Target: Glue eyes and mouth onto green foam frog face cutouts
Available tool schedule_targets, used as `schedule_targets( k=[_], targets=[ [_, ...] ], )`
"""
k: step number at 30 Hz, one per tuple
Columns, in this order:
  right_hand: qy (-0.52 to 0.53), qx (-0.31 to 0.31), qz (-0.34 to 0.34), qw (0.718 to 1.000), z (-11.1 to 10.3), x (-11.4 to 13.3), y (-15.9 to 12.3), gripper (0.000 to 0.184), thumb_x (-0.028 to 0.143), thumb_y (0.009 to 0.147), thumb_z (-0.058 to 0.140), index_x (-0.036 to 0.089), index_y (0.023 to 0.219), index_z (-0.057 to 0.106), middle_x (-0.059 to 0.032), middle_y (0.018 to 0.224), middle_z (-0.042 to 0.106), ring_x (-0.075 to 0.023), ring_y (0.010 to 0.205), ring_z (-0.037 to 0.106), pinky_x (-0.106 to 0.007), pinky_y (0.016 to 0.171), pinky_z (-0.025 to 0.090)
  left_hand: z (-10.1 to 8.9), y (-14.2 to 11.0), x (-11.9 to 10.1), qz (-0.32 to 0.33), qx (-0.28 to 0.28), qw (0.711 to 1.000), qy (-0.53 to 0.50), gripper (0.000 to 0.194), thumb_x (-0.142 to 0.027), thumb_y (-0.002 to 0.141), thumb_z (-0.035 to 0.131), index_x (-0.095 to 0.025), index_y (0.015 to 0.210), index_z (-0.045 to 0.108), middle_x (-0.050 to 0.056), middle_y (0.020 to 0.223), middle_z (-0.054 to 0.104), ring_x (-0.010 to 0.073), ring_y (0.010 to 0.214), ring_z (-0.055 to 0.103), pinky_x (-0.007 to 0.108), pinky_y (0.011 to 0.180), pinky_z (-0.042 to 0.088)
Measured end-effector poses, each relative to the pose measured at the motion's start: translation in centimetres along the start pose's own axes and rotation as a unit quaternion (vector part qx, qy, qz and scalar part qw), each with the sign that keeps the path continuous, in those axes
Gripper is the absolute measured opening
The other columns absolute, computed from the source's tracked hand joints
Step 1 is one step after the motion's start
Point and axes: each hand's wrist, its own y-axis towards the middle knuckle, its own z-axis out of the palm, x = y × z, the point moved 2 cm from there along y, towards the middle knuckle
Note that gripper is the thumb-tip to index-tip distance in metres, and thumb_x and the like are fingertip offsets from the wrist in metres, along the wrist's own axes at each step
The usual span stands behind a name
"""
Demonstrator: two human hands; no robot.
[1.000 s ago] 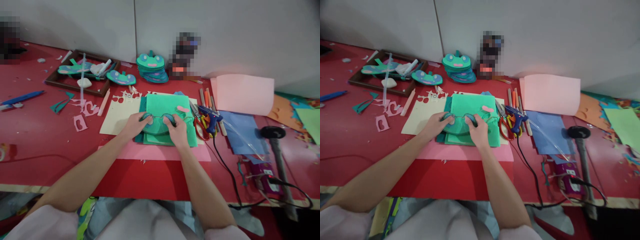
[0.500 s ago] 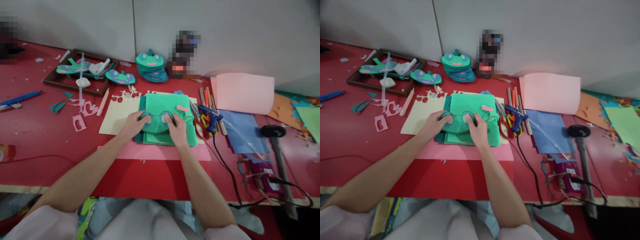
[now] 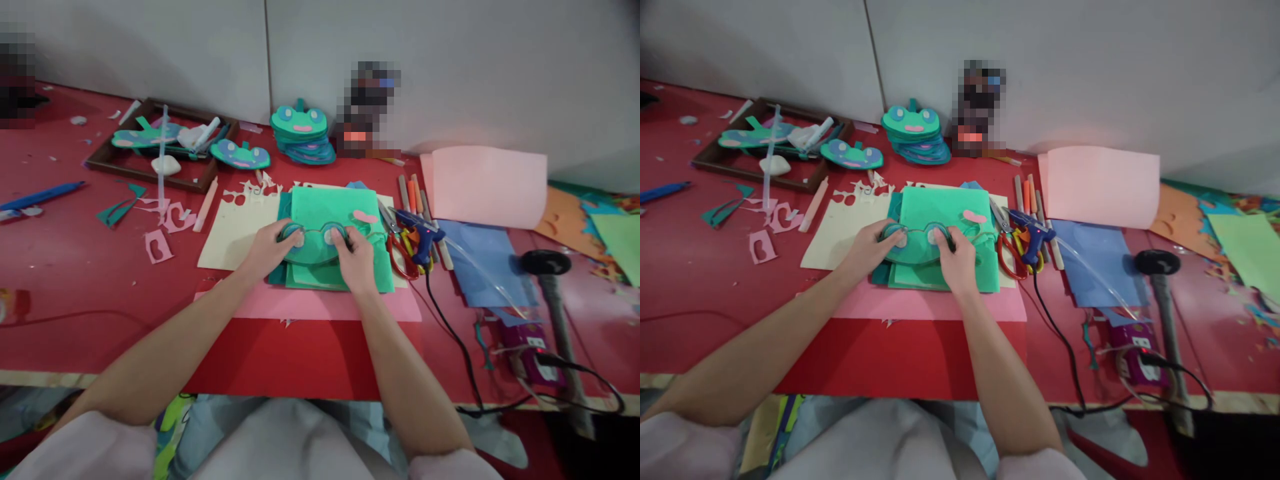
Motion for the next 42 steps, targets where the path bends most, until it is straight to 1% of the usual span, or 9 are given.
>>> schedule_targets(
  k=[6,12,15,19,25,30,35,38,42],
  targets=[
    [0.005,0.014,-0.003,1.0,0.11,0.2,-0.12,0.03,0.047,0.084,0.049,0.022,0.067,0.049,0.0024,0.06,0.043,-0.0139,0.057,0.039,-0.029,0.056,0.034,0.04,0.02,0.28,-0.019,-0.017,1.0,-0.012,0.039,-0.046,0.084,0.046,-0.016,0.06,0.054,-0.002,0.057,0.057,0.0113,0.057,0.051,0.024,0.058,0.037],
    [0.003,0.023,-0.005,1.0,0.27,0.21,-0.24,0.03,0.047,0.084,0.048,0.022,0.069,0.05,0.0024,0.06,0.044,-0.0141,0.057,0.039,-0.029,0.056,0.033,-0.11,-0.08,0.15,-0.023,-0.021,1.0,-0.001,0.037,-0.042,0.084,0.046,-0.017,0.057,0.053,-0.003,0.055,0.056,0.0112,0.056,0.051,0.024,0.057,0.037],
    [-0.004,0.01,-0.003,1.0,0.18,0.14,-0.22,0.031,0.048,0.084,0.048,0.022,0.067,0.048,0.0022,0.059,0.044,-0.0146,0.057,0.039,-0.029,0.055,0.033,-0.13,-0.1,-0.14,-0.012,-0.005,1.0,0.013,0.039,-0.044,0.085,0.045,-0.017,0.059,0.054,-0.002,0.058,0.057,0.0114,0.059,0.052,0.024,0.06,0.037],
    [-0.014,0.006,0.005,1.0,0.16,0.17,-0.21,0.032,0.049,0.084,0.047,0.022,0.067,0.048,0.0024,0.058,0.044,-0.0137,0.056,0.039,-0.028,0.055,0.033,-0.22,0.0,-0.12,-0.017,-0.005,0.999,0.042,0.04,-0.047,0.085,0.045,-0.017,0.06,0.054,-0.002,0.058,0.057,0.0117,0.059,0.051,0.024,0.059,0.036],
    [0.012,0.014,0.002,1.0,0.23,0.36,-0.24,0.033,0.048,0.084,0.047,0.022,0.064,0.044,0.0038,0.058,0.036,-0.0121,0.054,0.034,-0.027,0.052,0.029,-0.4,-0.01,-0.07,-0.016,-0.01,0.999,0.045,0.038,-0.044,0.085,0.046,-0.017,0.06,0.053,-0.003,0.056,0.054,0.0108,0.057,0.048,0.023,0.057,0.034],
    [0.001,0.002,0.006,1.0,0.15,0.31,-0.22,0.035,0.047,0.084,0.048,0.022,0.062,0.039,0.0046,0.056,0.03,-0.0119,0.053,0.03,-0.027,0.051,0.026,-0.21,0.05,0.28,-0.043,0.001,0.999,0.018,0.041,-0.049,0.083,0.046,-0.016,0.059,0.054,-0.002,0.055,0.052,0.0106,0.055,0.045,0.024,0.054,0.032],
    [-0.024,-0.037,0.004,0.999,-0.19,0.28,-0.19,0.036,0.047,0.086,0.045,0.021,0.063,0.038,0.0049,0.058,0.031,-0.0108,0.055,0.031,-0.026,0.053,0.028,0.04,0.22,0.78,-0.076,0.002,0.997,-0.032,0.037,-0.053,0.075,0.056,-0.016,0.07,0.06,-0.002,0.061,0.053,0.0113,0.057,0.045,0.023,0.053,0.034],
    [-0.014,-0.056,0.008,0.998,-0.37,0.35,-0.18,0.037,0.049,0.086,0.044,0.021,0.062,0.037,0.005,0.058,0.031,-0.0107,0.055,0.032,-0.026,0.053,0.029,0.0,0.26,0.78,-0.077,0.008,0.997,-0.01,0.041,-0.057,0.072,0.058,-0.016,0.073,0.061,-0.001,0.064,0.054,0.0122,0.06,0.046,0.024,0.055,0.036],
    [0.033,-0.044,0.032,0.998,-0.27,0.36,-0.18,0.036,0.051,0.085,0.042,0.022,0.065,0.04,0.0034,0.06,0.036,-0.0114,0.055,0.036,-0.025,0.052,0.034,-0.18,0.27,0.79,-0.08,-0.012,0.996,0.025,0.044,-0.06,0.073,0.056,-0.016,0.074,0.062,-0.001,0.063,0.054,0.0126,0.061,0.046,0.024,0.053,0.035]
  ],
)
